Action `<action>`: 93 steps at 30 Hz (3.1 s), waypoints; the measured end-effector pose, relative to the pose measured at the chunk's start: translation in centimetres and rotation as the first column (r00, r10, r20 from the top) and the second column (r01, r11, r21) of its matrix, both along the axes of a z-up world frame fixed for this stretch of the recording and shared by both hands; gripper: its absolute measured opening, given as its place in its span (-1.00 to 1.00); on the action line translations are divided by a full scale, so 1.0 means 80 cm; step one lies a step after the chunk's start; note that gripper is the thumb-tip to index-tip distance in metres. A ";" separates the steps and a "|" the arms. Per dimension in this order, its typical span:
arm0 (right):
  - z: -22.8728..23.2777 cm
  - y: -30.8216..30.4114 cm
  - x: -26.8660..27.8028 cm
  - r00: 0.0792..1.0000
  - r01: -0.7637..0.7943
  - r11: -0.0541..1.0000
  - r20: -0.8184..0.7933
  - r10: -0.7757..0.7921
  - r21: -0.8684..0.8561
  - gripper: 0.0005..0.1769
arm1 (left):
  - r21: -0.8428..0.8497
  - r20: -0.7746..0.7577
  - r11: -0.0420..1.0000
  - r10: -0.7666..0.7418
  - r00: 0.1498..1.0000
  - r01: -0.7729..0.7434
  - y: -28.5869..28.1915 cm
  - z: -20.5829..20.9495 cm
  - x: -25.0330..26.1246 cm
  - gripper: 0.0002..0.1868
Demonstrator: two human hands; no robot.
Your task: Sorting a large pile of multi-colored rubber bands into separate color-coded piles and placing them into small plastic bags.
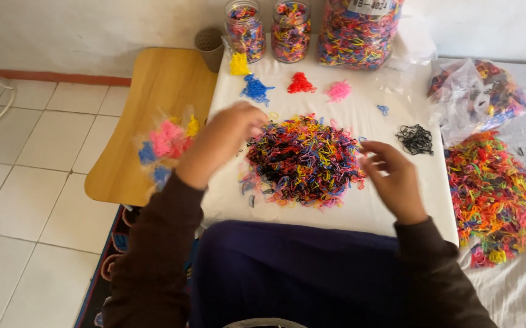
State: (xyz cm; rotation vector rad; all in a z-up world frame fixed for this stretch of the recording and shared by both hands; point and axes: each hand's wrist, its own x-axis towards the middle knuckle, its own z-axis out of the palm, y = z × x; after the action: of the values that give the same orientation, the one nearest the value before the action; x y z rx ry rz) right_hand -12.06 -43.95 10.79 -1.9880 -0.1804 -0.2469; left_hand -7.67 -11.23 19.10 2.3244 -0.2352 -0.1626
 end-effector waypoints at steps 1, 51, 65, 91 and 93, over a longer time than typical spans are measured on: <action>0.007 0.011 -0.004 1.000 0.006 1.000 -0.003 -0.006 0.000 -0.65 | 0.000 -0.003 1.000 -0.006 1.000 0.006 -0.021 -0.001 -0.009 -0.88; 0.001 0.075 -0.029 0.995 0.015 0.963 -0.098 0.012 0.270 -0.80 | -0.546 0.332 0.833 0.125 0.935 0.083 -0.141 -0.117 -0.057 -0.83; -0.006 0.055 -0.021 0.983 -0.005 0.949 -0.171 0.062 0.315 -0.77 | -0.819 -0.074 0.573 -0.024 0.997 -0.047 -0.146 -0.141 -0.048 -0.79; -0.052 0.036 -0.014 0.994 -0.103 0.994 -0.034 0.104 0.025 -0.83 | 0.037 0.763 0.937 -0.251 0.596 0.347 -0.132 -0.116 -0.044 -0.56; -0.051 0.037 -0.016 0.975 -0.152 0.986 -0.151 0.161 0.066 -0.78 | 0.108 0.724 0.920 -0.332 0.604 0.376 -0.129 -0.108 -0.043 -0.01</action>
State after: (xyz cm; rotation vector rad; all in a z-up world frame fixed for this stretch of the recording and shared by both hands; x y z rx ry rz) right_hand -13.31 -41.02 6.71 -1.9188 -0.2259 0.0059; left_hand -11.10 -21.51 10.46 2.1368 -1.1027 0.6100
